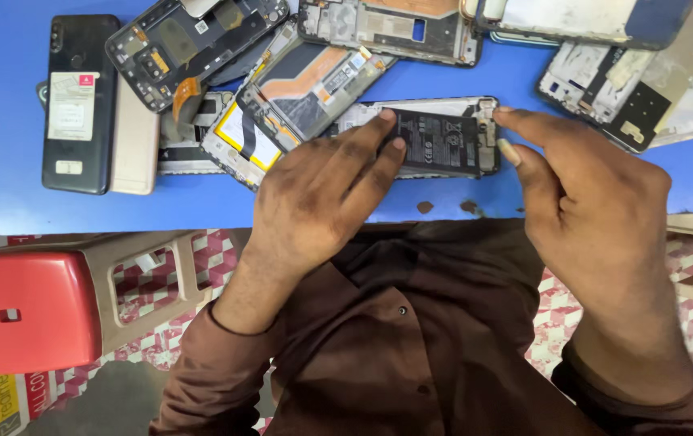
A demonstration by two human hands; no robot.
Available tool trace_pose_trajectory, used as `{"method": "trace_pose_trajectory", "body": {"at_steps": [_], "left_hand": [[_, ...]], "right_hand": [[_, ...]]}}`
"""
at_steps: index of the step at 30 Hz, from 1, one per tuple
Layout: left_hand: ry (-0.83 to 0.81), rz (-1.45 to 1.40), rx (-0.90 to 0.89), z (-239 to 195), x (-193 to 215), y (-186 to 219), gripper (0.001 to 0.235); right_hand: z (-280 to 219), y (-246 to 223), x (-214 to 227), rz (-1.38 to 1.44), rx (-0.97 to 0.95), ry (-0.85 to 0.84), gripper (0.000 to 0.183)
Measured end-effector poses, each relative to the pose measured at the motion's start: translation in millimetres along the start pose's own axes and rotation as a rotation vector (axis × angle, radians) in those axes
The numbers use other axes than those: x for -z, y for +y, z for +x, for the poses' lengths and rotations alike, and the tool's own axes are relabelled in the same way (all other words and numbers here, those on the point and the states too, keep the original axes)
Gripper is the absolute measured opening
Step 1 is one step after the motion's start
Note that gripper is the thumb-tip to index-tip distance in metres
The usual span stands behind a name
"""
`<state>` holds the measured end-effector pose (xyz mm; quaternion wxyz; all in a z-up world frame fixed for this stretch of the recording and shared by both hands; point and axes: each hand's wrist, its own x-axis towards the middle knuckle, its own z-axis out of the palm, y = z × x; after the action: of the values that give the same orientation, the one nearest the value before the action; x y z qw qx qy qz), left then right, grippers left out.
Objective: The person uses a small screwdriver to pry open a smartphone and remove its battery. The person then sets the battery aside and continues to pry at the phone's internal components.
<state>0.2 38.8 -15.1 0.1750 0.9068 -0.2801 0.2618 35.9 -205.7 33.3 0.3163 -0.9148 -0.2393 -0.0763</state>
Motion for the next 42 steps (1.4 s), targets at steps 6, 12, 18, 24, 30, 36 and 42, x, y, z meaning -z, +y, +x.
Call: {"method": "trace_pose_trajectory", "body": {"at_steps": [6,12,18,24,30,36,42], "left_hand": [[-0.092,-0.283,0.170,-1.7,0.7,-4.9,0.037],[-0.081,-0.486,0.314,2.1,1.6,-9.3,0.069],[-0.046,-0.603,0.359,7.0,2.2,-13.8,0.084],[-0.172,-0.558,0.399,8.4,4.9,-13.1,0.088],[-0.085,-0.595,0.398,10.7,7.2,-13.0,0.082],[-0.168,-0.456,0.452,14.2,7.8,-13.7,0.057],[-0.188,-0.410,0.401,14.3,6.6,-14.4,0.048]], "right_hand": [[28.2,-6.5,-8.6,-0.069,0.109,-0.188,0.046],[35.5,-12.4,-18.9,-0.187,0.038,-0.302,0.057],[42.8,-11.8,-20.9,-0.284,0.016,-0.401,0.064],[52.6,-12.5,-15.6,-0.367,-0.014,-0.528,0.063],[38.5,-28.7,-11.7,-0.460,0.030,-0.491,0.037],[24.6,-42.9,-10.1,-0.407,0.041,-0.429,0.030],[20.9,-40.1,-6.4,-0.360,0.165,-0.396,0.029]]}}
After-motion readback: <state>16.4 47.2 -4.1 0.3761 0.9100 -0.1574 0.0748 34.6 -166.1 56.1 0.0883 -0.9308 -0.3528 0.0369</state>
